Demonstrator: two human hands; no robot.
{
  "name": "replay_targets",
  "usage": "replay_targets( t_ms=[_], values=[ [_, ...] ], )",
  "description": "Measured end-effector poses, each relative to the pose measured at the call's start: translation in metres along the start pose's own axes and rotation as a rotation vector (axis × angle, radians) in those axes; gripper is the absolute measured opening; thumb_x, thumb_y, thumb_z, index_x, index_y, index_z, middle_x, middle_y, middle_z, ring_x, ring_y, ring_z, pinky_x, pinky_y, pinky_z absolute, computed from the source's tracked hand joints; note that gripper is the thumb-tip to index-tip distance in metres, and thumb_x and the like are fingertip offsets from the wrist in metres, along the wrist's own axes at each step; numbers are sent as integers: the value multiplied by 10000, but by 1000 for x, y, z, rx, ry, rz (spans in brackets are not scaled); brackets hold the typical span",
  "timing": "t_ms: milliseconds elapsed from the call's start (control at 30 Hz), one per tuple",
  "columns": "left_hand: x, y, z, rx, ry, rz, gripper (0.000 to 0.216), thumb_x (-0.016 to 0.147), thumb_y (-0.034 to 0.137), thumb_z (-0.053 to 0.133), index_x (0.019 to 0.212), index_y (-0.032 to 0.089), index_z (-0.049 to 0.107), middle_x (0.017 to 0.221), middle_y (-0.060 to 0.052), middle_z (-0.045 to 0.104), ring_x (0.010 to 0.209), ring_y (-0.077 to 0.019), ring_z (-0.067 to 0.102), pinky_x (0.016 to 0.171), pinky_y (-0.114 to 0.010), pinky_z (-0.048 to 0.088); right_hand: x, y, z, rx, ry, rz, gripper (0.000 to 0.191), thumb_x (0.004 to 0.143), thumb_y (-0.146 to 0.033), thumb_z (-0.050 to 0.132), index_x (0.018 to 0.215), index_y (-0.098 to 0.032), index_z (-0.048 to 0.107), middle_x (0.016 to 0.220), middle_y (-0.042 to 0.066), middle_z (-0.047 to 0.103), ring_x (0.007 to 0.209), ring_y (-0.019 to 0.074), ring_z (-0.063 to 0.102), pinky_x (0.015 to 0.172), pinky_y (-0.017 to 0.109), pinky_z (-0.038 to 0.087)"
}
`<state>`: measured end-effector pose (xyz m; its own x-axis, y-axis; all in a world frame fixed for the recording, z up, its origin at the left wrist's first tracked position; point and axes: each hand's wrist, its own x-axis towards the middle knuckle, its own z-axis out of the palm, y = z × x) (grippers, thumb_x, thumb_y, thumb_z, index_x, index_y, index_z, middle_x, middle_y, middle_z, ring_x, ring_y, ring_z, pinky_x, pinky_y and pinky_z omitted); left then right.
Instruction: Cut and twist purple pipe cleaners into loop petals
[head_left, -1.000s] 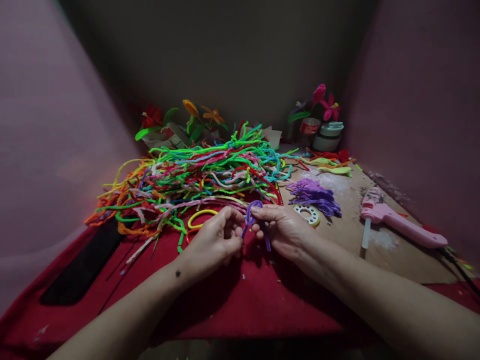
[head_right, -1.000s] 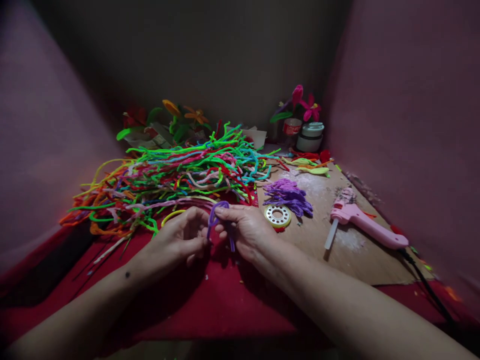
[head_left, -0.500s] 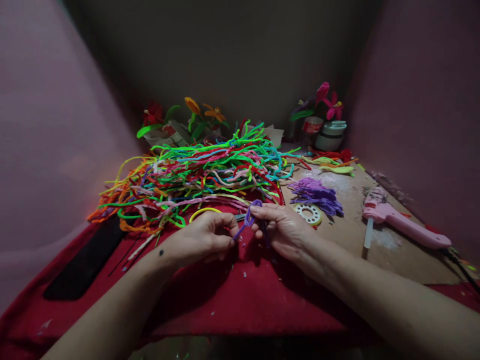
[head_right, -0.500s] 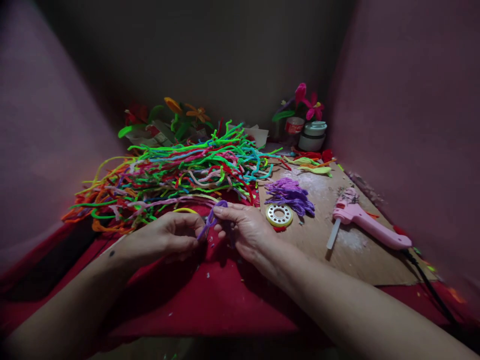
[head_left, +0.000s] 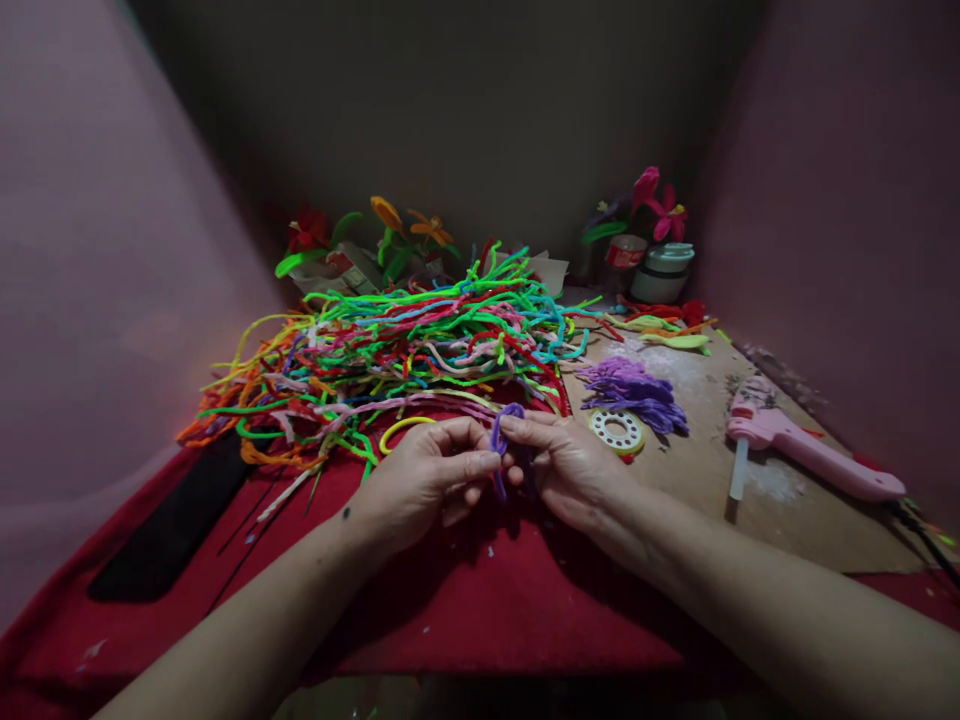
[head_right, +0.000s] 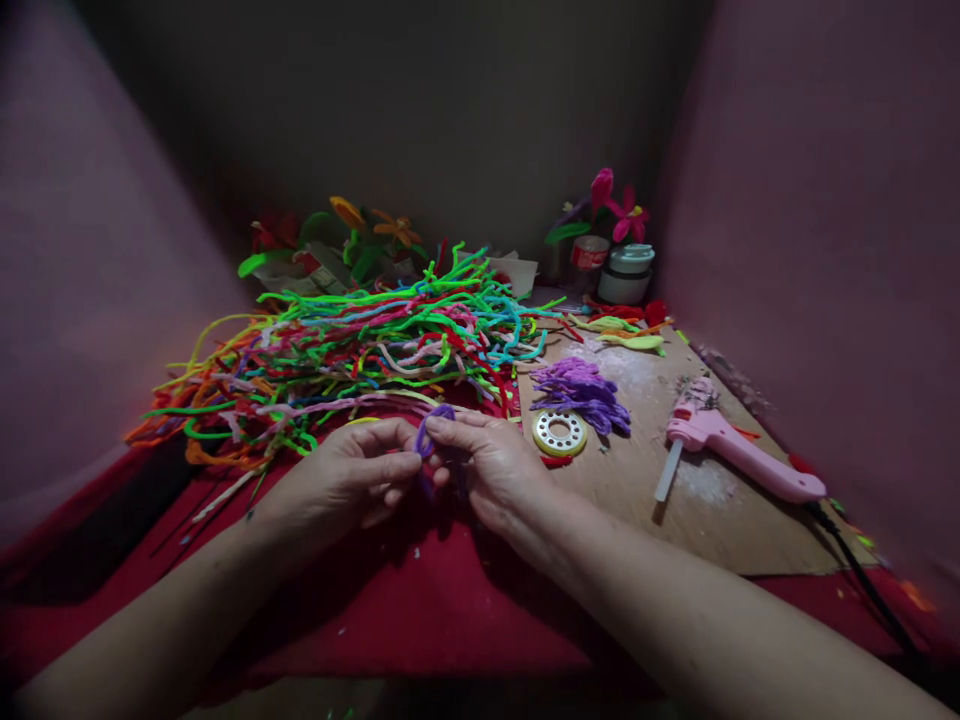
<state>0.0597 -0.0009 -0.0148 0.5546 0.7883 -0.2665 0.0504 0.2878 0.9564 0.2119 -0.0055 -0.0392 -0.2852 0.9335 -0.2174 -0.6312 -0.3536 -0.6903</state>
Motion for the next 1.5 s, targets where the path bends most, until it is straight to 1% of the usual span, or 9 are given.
replay_targets(
  t_ms=[133,400,567,700,800,900,1033,1200,1500],
  values=[
    [0,2,-1,-37,-78,-32,146,775,251,553,718,139,478,607,-1,570,360,-52,465,306,-139,343,0,-1,0,-36,43,-15,81,623,-150,675,639,-110,607,545,-7,550,450,74,507,376,162,369],
    [-5,8,3,85,3,16,169,796,314,530,789,147,512,578,26,552,339,-58,484,307,-157,408,-2,-2,0,-126,73,-67,111,612,-179,692,646,-99,624,585,7,558,454,65,483,380,168,362],
    [-3,9,-2,58,110,72,164,797,283,524,727,138,489,547,31,549,324,-54,469,298,-149,385,-5,-6,-1,-364,-61,-99,175,699,-280,632,762,-117,651,620,8,577,503,77,495,471,204,381],
    [-2,11,-6,77,160,120,165,794,279,521,724,134,488,519,36,537,323,-61,468,293,-157,382,-7,-10,0,-661,-78,-113,162,712,-283,614,653,-133,625,519,-25,535,417,56,432,420,198,315],
    [-3,12,-6,110,188,125,160,799,280,508,730,137,487,524,37,534,340,-66,478,296,-156,383,-9,-9,0,-637,-147,-25,161,717,-286,605,640,-147,578,497,-27,539,375,68,435,395,207,325],
    [-4,13,-4,132,214,142,140,794,273,509,748,143,484,535,40,534,352,-70,487,299,-156,381,-10,-7,1,-504,-193,-67,112,710,-251,621,718,-152,570,618,-1,611,477,89,526,492,229,419],
    [-5,11,-2,154,213,147,156,790,293,507,743,147,480,517,43,523,346,-68,478,301,-158,378,-9,-6,2,-430,-101,-296,109,735,-247,616,777,-160,565,685,11,649,584,105,584,614,251,454],
    [-5,8,0,161,159,138,145,795,297,495,754,161,466,523,46,526,353,-76,496,306,-164,392,-7,-5,3,-523,14,-468,113,725,-252,630,775,-164,580,678,3,639,601,108,585,630,252,453],
    [-6,7,4,129,111,169,151,806,243,478,937,168,483,583,35,537,381,-107,553,298,-170,408,-11,-2,5,-711,71,-392,137,697,-279,642,709,-144,624,623,-8,605,557,90,520,557,218,407]
  ],
)
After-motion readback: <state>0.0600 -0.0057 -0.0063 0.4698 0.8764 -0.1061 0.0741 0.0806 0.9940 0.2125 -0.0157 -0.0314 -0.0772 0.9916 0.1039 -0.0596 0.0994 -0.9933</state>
